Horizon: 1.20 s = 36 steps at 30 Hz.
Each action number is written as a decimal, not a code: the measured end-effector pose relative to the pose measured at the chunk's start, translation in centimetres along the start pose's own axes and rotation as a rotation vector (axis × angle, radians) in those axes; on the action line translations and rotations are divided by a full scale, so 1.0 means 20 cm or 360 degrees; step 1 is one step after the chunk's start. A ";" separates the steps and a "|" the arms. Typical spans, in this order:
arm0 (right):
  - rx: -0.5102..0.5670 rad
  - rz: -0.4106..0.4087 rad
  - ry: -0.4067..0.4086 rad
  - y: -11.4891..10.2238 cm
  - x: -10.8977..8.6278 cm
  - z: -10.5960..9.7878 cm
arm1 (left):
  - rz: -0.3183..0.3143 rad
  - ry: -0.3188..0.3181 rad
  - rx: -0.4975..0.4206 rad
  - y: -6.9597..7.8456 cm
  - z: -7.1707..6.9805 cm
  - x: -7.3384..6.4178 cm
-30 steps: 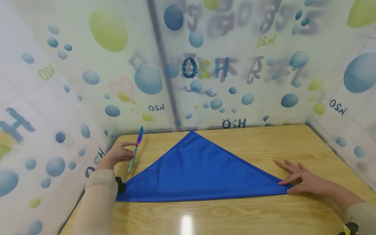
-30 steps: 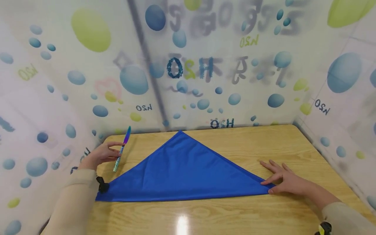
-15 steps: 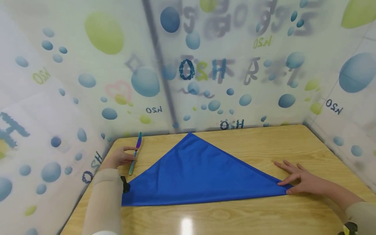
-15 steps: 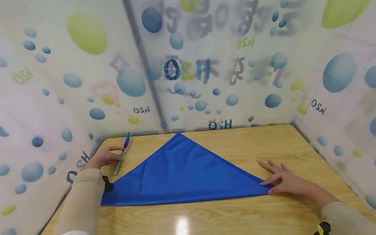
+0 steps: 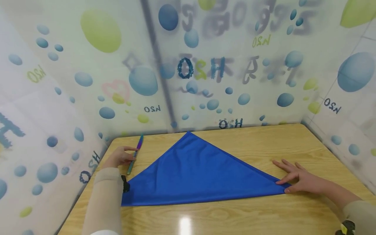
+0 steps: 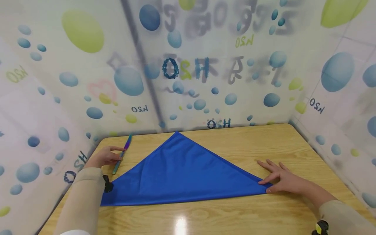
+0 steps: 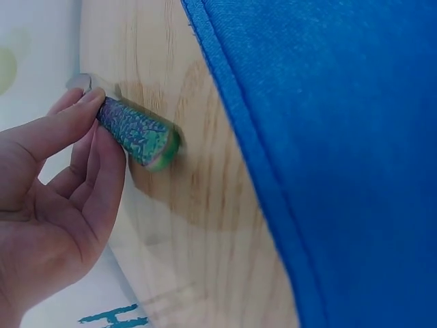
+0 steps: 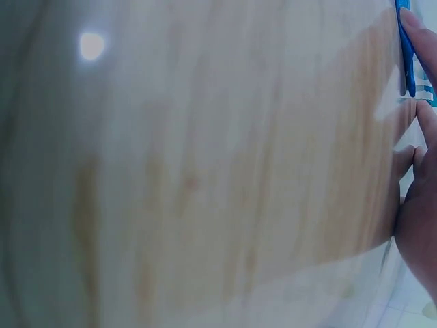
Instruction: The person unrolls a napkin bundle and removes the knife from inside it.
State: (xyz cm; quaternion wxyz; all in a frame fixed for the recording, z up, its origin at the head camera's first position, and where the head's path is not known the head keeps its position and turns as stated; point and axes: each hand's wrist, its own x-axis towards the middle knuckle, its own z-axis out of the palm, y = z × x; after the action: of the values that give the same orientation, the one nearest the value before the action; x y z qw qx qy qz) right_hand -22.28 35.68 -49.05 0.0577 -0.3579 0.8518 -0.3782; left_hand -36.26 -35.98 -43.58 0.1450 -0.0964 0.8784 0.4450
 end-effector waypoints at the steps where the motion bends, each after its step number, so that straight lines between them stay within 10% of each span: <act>1: 0.0002 0.0003 0.0001 0.00 0.00 0.00 | 0.0005 0.0002 0.0024 0.00 0.00 0.00; 36: 0.0023 -0.0033 0.0016 0.00 0.00 0.00 | 0.0017 -0.0033 0.0171 0.04 0.05 0.00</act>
State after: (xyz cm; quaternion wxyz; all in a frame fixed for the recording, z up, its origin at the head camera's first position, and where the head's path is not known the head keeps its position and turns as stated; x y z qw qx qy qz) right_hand -22.27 35.62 -49.03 0.0520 -0.3644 0.8455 -0.3868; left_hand -36.41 -34.75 -43.58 0.1567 -0.0793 0.9000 0.3988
